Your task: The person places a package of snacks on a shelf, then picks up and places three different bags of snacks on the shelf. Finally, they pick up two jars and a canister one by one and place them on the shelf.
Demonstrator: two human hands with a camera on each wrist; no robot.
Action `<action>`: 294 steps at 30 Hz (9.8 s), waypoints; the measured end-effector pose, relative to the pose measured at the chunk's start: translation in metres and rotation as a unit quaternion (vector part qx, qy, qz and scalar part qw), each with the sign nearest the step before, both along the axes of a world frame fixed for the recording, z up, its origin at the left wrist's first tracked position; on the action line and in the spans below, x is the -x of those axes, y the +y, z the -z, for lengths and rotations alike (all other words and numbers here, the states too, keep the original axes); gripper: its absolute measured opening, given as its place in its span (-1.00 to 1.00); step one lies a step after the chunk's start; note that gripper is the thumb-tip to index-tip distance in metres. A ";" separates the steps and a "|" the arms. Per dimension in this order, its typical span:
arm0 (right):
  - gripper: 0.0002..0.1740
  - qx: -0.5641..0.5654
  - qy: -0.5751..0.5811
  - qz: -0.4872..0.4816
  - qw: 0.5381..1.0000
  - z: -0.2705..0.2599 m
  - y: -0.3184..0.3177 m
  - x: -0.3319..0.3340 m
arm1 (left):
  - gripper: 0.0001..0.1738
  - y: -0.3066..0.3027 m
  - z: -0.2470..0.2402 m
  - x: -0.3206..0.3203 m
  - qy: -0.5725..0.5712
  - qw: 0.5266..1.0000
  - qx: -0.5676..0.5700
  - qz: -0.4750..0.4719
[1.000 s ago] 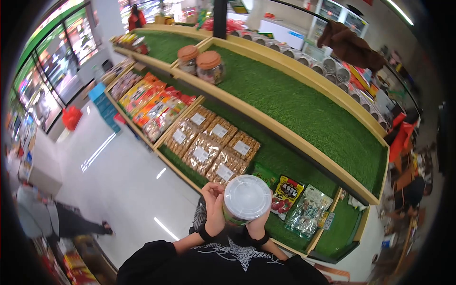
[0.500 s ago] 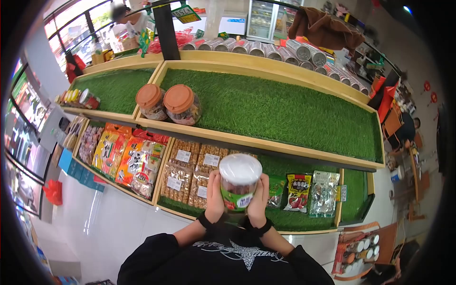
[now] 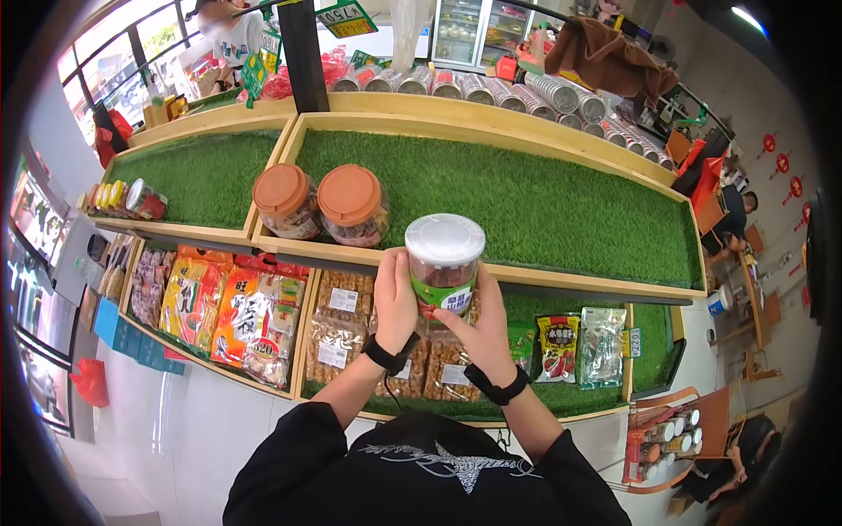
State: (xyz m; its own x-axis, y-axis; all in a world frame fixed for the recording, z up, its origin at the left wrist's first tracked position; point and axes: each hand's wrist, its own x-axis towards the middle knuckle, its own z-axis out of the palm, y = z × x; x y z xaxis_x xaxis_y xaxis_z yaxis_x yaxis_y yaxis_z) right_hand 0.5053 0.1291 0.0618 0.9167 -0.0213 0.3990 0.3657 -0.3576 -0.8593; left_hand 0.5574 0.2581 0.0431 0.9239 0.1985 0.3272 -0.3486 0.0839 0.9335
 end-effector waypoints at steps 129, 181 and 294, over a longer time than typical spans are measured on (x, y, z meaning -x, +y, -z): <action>-0.70 -0.075 0.238 0.612 0.751 0.116 -0.707 0.617 | -0.80 -0.840 0.080 0.372 0.031 0.653 -0.318 0.687; -0.26 0.071 -0.108 -0.063 0.990 0.004 -0.714 0.550 | -0.47 -0.683 -0.005 0.507 -0.188 0.949 -0.009 0.254; -0.38 -0.255 0.148 -0.101 0.950 0.027 -0.065 -0.049 | -0.30 -0.054 0.006 0.026 0.031 0.976 -0.059 0.206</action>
State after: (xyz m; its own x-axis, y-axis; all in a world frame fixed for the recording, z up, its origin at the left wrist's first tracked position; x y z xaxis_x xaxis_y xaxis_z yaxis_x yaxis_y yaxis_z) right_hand 0.5539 0.0643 0.0350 0.9931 0.0451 0.1080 0.0980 0.1851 -0.9778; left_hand 0.5312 0.2045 0.0373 0.9363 -0.2293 0.2660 -0.2501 0.0963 0.9634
